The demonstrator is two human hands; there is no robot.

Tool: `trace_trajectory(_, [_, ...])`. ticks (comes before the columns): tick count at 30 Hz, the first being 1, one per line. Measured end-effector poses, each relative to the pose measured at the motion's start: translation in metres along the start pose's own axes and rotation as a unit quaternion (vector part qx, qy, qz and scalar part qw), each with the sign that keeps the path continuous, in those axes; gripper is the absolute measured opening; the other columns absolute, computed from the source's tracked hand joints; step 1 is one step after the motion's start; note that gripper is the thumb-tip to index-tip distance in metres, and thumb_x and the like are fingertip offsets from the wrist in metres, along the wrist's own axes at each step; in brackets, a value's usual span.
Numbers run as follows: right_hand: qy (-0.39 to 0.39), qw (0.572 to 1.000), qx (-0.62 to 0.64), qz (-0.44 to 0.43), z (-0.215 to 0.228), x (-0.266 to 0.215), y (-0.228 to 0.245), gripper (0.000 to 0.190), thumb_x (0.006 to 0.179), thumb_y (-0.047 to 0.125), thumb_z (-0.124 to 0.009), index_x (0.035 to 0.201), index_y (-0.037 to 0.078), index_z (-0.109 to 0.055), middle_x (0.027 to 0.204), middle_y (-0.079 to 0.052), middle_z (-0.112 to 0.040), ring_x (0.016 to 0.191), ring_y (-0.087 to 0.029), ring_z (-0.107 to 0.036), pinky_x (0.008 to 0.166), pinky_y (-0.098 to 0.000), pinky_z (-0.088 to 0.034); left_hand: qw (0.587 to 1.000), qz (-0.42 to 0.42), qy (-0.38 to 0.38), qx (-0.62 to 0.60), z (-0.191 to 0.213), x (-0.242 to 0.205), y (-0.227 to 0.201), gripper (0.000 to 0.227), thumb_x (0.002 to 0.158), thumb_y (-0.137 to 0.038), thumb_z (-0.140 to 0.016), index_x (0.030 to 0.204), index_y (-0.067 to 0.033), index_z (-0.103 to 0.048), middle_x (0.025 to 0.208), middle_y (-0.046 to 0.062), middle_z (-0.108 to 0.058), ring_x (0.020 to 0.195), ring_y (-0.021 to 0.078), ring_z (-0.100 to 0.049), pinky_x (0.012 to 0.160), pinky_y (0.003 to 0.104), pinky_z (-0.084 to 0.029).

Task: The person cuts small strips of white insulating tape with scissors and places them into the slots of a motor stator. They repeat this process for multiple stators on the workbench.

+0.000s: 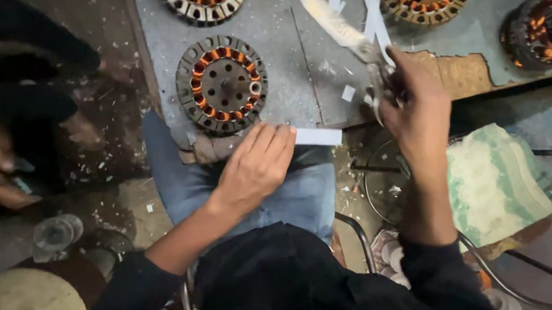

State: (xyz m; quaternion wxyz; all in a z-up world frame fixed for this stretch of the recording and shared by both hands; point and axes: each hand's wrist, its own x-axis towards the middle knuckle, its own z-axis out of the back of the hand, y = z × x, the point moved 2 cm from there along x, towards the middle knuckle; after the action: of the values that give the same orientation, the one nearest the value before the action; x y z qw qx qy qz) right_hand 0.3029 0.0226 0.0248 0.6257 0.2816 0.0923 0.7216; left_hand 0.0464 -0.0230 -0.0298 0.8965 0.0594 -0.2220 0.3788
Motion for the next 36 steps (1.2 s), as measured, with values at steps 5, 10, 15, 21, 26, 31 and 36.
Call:
trace_trajectory(5, [-0.102, 0.956, 0.269, -0.055, -0.011, -0.088, -0.033, 0.06, 0.091, 0.012, -0.087, 0.142, -0.002, -0.058, 0.107, -0.004, -0.067, 0.093, -0.012, -0.064, 0.083, -0.026, -0.053, 0.977, 0.075, -0.139, -0.143, 0.012, 0.007, 0.001, 0.029, 0.09, -0.003, -0.068, 0.118, 0.0058, -0.07, 0.105, 0.014, -0.066, 0.093, 0.028, -0.069, 0.085, 0.037, -0.059])
trace_trajectory(10, [-0.055, 0.964, 0.256, 0.041, -0.047, -0.185, -0.08, 0.075, 0.085, 0.03, -0.088, 0.144, 0.002, -0.052, 0.104, -0.005, -0.068, 0.089, -0.015, -0.067, 0.077, -0.0273, -0.056, 0.757, 0.347, -0.18, -0.523, -0.007, 0.019, -0.004, 0.034, 0.1, 0.012, -0.056, 0.13, 0.0035, -0.069, 0.11, 0.011, -0.062, 0.087, 0.0161, -0.071, 0.078, 0.025, -0.065])
trace_trajectory(15, [0.171, 0.89, 0.391, -0.162, -0.113, -0.242, -0.078, 0.106, 0.073, 0.05, -0.091, 0.155, 0.005, -0.041, 0.109, -0.006, -0.057, 0.092, -0.015, -0.058, 0.078, -0.0298, -0.052, 0.525, 0.432, -0.233, -0.695, -0.037, 0.021, -0.005, 0.023, 0.1, 0.005, -0.068, 0.123, 0.0089, -0.069, 0.108, 0.012, -0.072, 0.092, 0.0159, -0.074, 0.083, 0.029, -0.064])
trace_trajectory(21, [0.195, 0.831, 0.493, -0.167, -0.134, -0.203, -0.044, 0.123, 0.07, 0.071, -0.084, 0.159, 0.002, -0.035, 0.103, -0.005, -0.057, 0.09, -0.013, -0.056, 0.08, -0.0292, -0.047, 0.452, 0.434, -0.231, -0.744, -0.049, 0.016, -0.016, 0.027, 0.099, 0.001, -0.067, 0.125, 0.0084, -0.067, 0.108, 0.012, -0.074, 0.095, 0.0153, -0.075, 0.087, 0.027, -0.063])
trace_trajectory(26, [0.203, 0.823, 0.506, -0.16, -0.132, -0.162, -0.02, 0.129, 0.068, 0.074, -0.082, 0.161, 0.001, -0.032, 0.092, -0.001, -0.055, 0.078, -0.01, -0.054, 0.066, -0.0253, -0.045, 0.531, 0.44, -0.246, -0.681, -0.05, 0.019, -0.015, 0.033, 0.096, 0.002, -0.074, 0.129, 0.005, -0.068, 0.098, 0.005, -0.07, 0.088, 0.0076, -0.067, 0.08, 0.021, -0.057])
trace_trajectory(31, [0.194, 0.816, 0.512, -0.184, -0.131, -0.157, -0.017, 0.128, 0.065, 0.07, -0.085, 0.161, 0.0, -0.035, 0.087, 0.0, -0.056, 0.073, -0.009, -0.054, 0.061, -0.0225, -0.043, 0.508, 0.449, -0.244, -0.694, -0.044, 0.023, -0.012, 0.03, 0.096, 0.0, -0.073, 0.126, 0.0029, -0.068, 0.095, 0.003, -0.071, 0.084, 0.0052, -0.067, 0.076, 0.019, -0.057])
trace_trajectory(36, [0.189, 0.798, 0.539, -0.193, -0.138, -0.167, -0.029, 0.124, 0.067, 0.055, -0.093, 0.16, -0.001, -0.033, 0.089, -0.002, -0.058, 0.074, -0.01, -0.056, 0.064, -0.0244, -0.047, 0.52, 0.461, -0.246, -0.676, -0.042, 0.023, -0.011, 0.031, 0.095, 0.001, -0.074, 0.126, 0.0031, -0.069, 0.094, 0.005, -0.074, 0.083, 0.0057, -0.068, 0.075, 0.021, -0.058])
